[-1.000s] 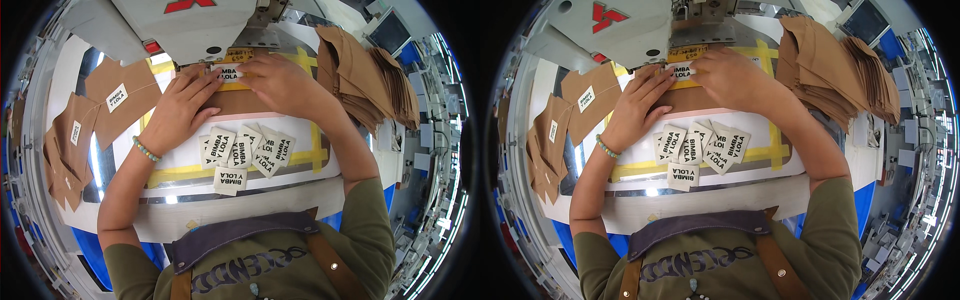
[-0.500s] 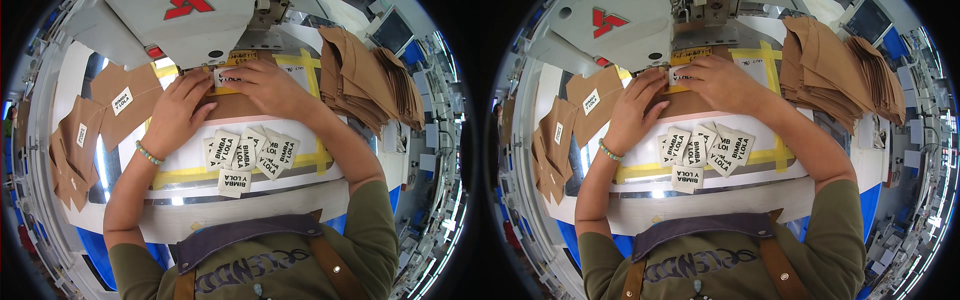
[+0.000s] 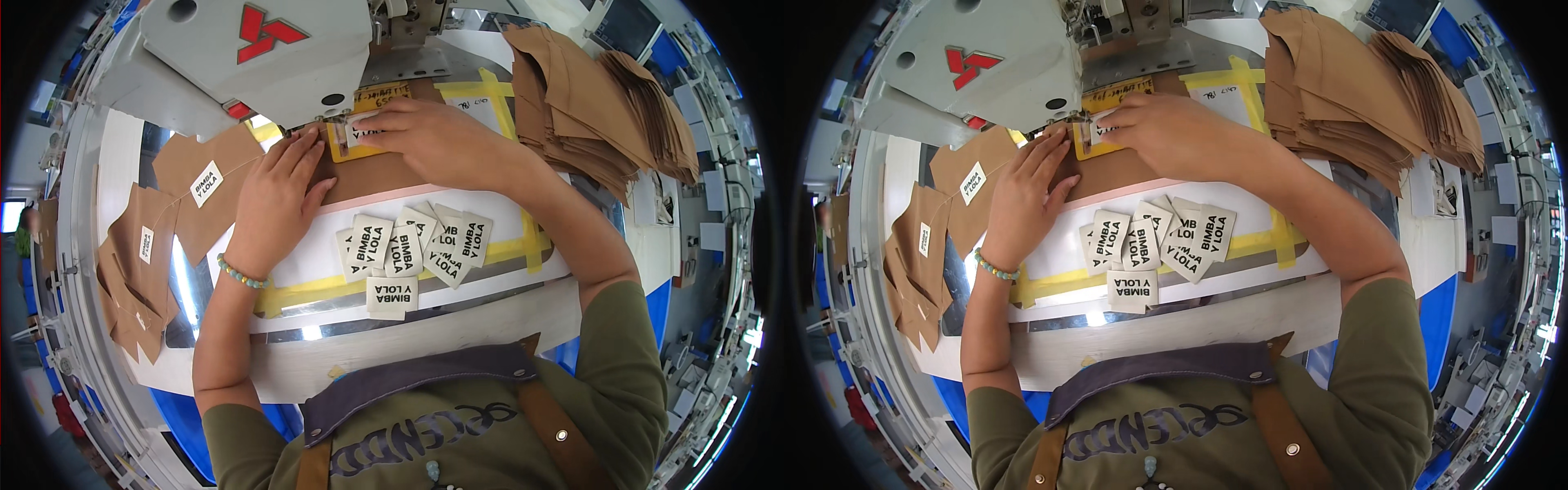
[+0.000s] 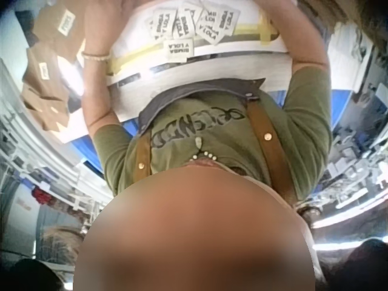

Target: Sewing brand labels onto pieces of brown leather using an industrial sewing machine.

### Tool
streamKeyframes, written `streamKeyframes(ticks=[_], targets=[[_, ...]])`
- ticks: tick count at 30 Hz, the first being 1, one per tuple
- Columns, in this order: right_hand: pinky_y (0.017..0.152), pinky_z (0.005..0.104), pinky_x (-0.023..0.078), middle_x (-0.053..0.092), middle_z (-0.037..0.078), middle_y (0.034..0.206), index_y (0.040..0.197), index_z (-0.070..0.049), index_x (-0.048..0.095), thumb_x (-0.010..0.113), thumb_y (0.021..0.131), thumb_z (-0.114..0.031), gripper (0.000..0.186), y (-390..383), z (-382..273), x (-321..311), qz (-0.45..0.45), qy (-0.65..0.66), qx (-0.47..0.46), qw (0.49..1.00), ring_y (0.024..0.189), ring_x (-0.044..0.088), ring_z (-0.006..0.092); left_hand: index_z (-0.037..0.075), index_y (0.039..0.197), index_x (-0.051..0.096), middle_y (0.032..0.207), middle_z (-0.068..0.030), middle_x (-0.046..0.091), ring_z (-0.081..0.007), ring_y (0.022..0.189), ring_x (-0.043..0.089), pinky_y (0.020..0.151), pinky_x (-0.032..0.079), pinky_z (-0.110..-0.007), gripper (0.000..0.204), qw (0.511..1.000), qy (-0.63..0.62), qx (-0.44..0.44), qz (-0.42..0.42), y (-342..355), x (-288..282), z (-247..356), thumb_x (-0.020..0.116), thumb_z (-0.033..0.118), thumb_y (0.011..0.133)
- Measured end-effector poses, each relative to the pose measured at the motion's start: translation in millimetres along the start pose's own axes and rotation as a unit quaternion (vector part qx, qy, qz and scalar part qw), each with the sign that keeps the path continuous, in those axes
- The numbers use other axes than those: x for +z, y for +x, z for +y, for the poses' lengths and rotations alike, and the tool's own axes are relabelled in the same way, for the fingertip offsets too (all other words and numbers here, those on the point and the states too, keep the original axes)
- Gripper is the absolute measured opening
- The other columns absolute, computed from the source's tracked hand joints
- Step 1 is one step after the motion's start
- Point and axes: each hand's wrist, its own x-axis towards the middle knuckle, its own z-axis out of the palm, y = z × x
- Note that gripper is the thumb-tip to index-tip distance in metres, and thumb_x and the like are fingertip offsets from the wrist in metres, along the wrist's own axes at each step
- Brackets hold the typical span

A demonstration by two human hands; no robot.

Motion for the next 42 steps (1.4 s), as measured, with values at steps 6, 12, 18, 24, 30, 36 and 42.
streamKeyframes(ticks=[6,12,18,24,30,36,42], targets=[[0.111,0.0417,0.054,0.070,0.012,0.146,0.128,0.000,0.075,0.065,0.092,-0.006,0.038,5,-14,-7,-0.018,-0.057,-0.001,0.998,0.135,0.063,0.0297,-0.001,0.141,0.067,0.151,-0.0147,0.065,-0.0376,0.136,0.062,0.113,0.053,-0.046,0.052,1.000,0.000,-0.001,-0.014,0,-4,2,0.080,0.016,0.094],[0.115,0.0395,0.051,0.069,0.014,0.146,0.130,0.002,0.075,0.067,0.096,-0.012,0.037,12,-38,-12,-0.094,-0.086,0.053,0.990,0.136,0.061,0.0280,0.000,0.144,0.065,0.154,-0.0146,0.062,-0.0369,0.139,0.059,0.116,0.051,-0.046,0.054,1.000,0.011,0.002,-0.028,-5,-6,0,0.079,0.018,0.095],[0.121,0.0456,0.044,0.066,0.011,0.151,0.140,0.000,0.068,0.066,0.101,-0.017,0.043,7,-39,4,-0.032,-0.110,0.076,0.991,0.139,0.059,0.0267,0.000,0.144,0.064,0.157,-0.0152,0.060,-0.0365,0.142,0.057,0.118,0.049,-0.047,0.053,0.999,0.009,0.004,-0.031,-5,-11,6,0.077,0.019,0.097],[0.116,0.0517,0.044,0.068,0.010,0.146,0.135,0.001,0.070,0.066,0.101,-0.021,0.040,2,-27,18,0.079,-0.117,0.051,0.989,0.139,0.059,0.0256,0.000,0.145,0.064,0.159,-0.0129,0.059,-0.0363,0.140,0.058,0.115,0.051,-0.046,0.053,0.999,0.003,0.005,-0.047,-3,-26,9,0.077,0.019,0.097],[0.125,0.0546,0.038,0.061,0.012,0.156,0.148,0.000,0.062,0.063,0.107,-0.027,0.049,1,-31,13,0.034,-0.104,0.091,0.990,0.146,0.054,0.0251,0.002,0.147,0.062,0.159,-0.0117,0.059,-0.0378,0.133,0.061,0.111,0.054,-0.046,0.054,0.996,0.011,-0.009,-0.088,2,-32,5,0.077,0.021,0.098],[0.126,0.0560,0.036,0.068,0.011,0.144,0.137,-0.003,0.069,0.063,0.106,-0.028,0.040,-10,-45,-24,0.050,-0.155,0.106,0.981,0.139,0.058,0.0249,0.002,0.149,0.061,0.159,-0.0149,0.059,-0.0403,0.127,0.061,0.108,0.054,-0.047,0.057,0.994,-0.010,-0.016,-0.106,11,-30,7,0.077,0.023,0.099],[0.122,0.0522,0.040,0.076,0.006,0.096,0.094,-0.007,0.081,0.069,0.102,-0.030,0.027,-11,-80,-46,-0.046,-0.152,0.056,0.986,0.107,0.070,0.0255,0.003,0.152,0.059,0.157,-0.0169,0.059,-0.0418,0.123,0.062,0.105,0.054,-0.049,0.060,0.997,-0.027,0.010,-0.071,11,-24,3,0.077,0.024,0.099]])
